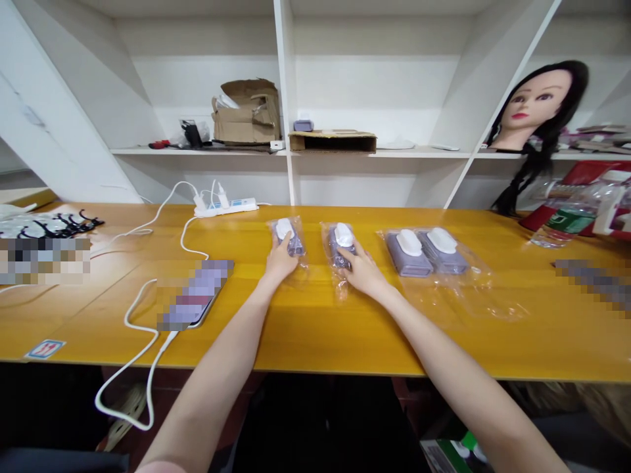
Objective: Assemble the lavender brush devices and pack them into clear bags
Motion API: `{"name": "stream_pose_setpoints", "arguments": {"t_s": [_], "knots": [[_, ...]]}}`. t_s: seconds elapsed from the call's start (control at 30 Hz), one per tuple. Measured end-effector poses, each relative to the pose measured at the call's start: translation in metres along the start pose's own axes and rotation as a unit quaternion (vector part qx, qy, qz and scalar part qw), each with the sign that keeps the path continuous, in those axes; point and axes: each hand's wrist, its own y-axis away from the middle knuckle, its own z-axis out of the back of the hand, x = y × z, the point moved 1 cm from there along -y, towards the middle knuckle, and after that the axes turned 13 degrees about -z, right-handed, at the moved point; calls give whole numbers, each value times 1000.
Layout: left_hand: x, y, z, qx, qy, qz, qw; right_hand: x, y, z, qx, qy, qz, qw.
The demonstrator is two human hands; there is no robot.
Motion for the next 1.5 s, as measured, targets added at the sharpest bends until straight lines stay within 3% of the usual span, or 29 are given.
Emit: {"name": "stream_pose_setpoints", "arguments": {"t_s": [0.2,0.33,0.6,0.8,0.87,0.97,1.03,1.17,1.3,1.4,1.5], "knots": [[-13,0,-15,16,30,-46,998,4,-10,-11,-45,60,7,997],[-25,10,-11,-10,-27,-66,997,3,-12,-12,-72,86,11,994],[-63,34,-3,-55,-112,-245,962,5,-1,3,-124,88,-6,988],[-62,35,-6,30,-142,-202,968,6,5,37,-167,59,-23,984],[-58,34,-9,57,-133,-194,970,-5,5,57,-182,63,-74,979],[-53,32,-14,74,-119,-191,972,-34,-1,81,-191,73,-248,947],[-50,30,-17,89,-101,-180,974,-55,-7,87,-185,61,-332,923],[-49,30,-19,98,-80,-152,980,-77,-20,71,-112,33,-392,913],[-56,33,-15,68,-83,-161,981,-72,-24,53,-110,24,-365,924],[-65,38,-12,59,-68,-213,973,-64,-26,47,-111,35,-336,935],[-72,43,-12,88,-50,-295,950,-62,-29,44,-112,42,-313,942]]}}
